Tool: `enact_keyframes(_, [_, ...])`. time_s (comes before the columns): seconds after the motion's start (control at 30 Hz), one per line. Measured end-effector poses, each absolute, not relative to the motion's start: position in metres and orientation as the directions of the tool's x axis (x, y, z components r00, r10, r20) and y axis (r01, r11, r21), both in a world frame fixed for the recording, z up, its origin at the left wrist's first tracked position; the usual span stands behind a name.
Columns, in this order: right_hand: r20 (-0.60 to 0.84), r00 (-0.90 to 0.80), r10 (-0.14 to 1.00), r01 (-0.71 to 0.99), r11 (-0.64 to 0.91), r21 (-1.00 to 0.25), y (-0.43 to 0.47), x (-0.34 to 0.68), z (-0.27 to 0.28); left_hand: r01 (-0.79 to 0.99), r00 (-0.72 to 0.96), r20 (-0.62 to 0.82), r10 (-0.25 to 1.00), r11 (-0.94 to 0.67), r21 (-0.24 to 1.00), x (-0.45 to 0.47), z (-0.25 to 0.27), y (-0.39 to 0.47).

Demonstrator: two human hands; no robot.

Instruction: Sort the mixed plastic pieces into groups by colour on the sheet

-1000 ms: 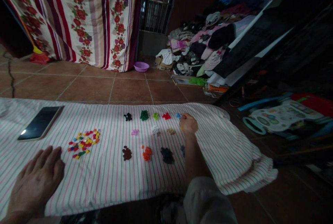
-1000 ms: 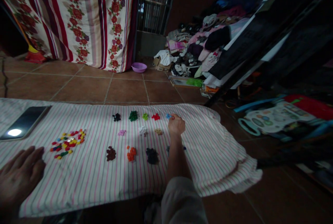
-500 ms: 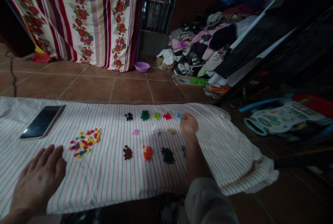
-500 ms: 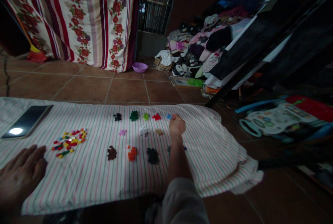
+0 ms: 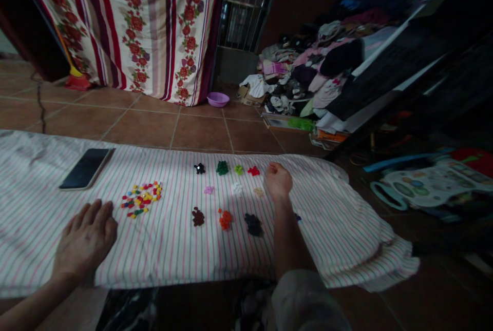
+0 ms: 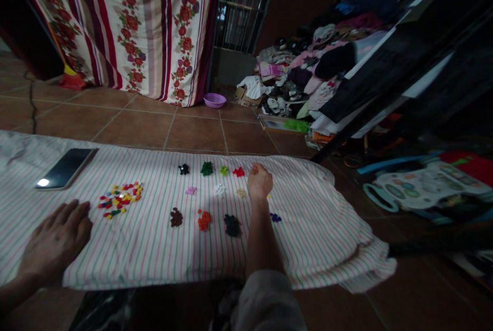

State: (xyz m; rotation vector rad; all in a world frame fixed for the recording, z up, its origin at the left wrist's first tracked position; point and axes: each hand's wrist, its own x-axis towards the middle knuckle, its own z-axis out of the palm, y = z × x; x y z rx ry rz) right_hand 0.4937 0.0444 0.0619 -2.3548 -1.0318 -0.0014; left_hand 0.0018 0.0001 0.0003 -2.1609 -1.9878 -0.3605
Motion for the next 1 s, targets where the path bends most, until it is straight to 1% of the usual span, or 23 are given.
enact_keyframes(0.07, [0.226, 0.642, 0.733, 0.711, -0.459, -0.532, 0.053, 0.468, 0.066, 0.998, 0.056, 0.276, 0.959, -0.061, 0.01, 0.006, 0.006, 0.0])
enact_keyframes(0.13, [0.248, 0.541, 0.804, 0.763, -0.344, -0.548, 0.061, 0.434, 0.071, 0.998, 0.052, 0.256, 0.965, -0.055, 0.005, 0.008, 0.009, 0.0])
enact_keyframes(0.2, [0.302, 0.388, 0.871, 0.827, -0.184, -0.53, 0.067, 0.392, 0.075, 0.999, 0.033, 0.25, 0.968, -0.035, 0.004, 0.01, 0.011, 0.0])
enact_keyframes(0.27, [0.365, 0.188, 0.912, 0.87, 0.017, -0.493, 0.069, 0.347, 0.077, 1.0, 0.024, 0.246, 0.969, -0.026, 0.004, 0.01, 0.012, 0.0])
enact_keyframes(0.37, [0.386, -0.107, 0.916, 0.85, 0.286, -0.443, 0.064, 0.285, 0.076, 1.0, 0.013, 0.258, 0.966, -0.014, 0.002, 0.011, 0.011, -0.001])
enact_keyframes(0.43, [0.355, -0.264, 0.897, 0.814, 0.405, -0.416, 0.059, 0.251, 0.073, 1.0, 0.007, 0.276, 0.961, -0.008, 0.002, 0.012, 0.011, -0.001])
enact_keyframes(0.5, [0.312, -0.387, 0.868, 0.779, 0.488, -0.394, 0.056, 0.226, 0.068, 1.0, 0.003, 0.285, 0.959, -0.006, 0.008, 0.012, 0.01, 0.0])
enact_keyframes(0.57, [0.273, -0.471, 0.839, 0.753, 0.544, -0.371, 0.055, 0.207, 0.062, 1.0, 0.006, 0.284, 0.959, -0.01, 0.014, 0.012, 0.01, 0.0])
enact_keyframes(0.67, [0.22, -0.519, 0.826, 0.754, 0.563, -0.338, 0.057, 0.187, 0.053, 1.0, 0.01, 0.3, 0.954, -0.015, 0.013, 0.011, 0.008, 0.001])
enact_keyframes(0.8, [0.207, -0.514, 0.833, 0.773, 0.554, -0.308, 0.06, 0.172, 0.039, 1.0, 0.016, 0.331, 0.943, -0.019, 0.004, 0.011, 0.005, 0.001])
enact_keyframes(1.0, [0.225, -0.488, 0.843, 0.798, 0.535, -0.278, 0.063, 0.167, 0.03, 1.0, 0.018, 0.326, 0.945, -0.019, 0.001, 0.012, 0.004, 0.001])
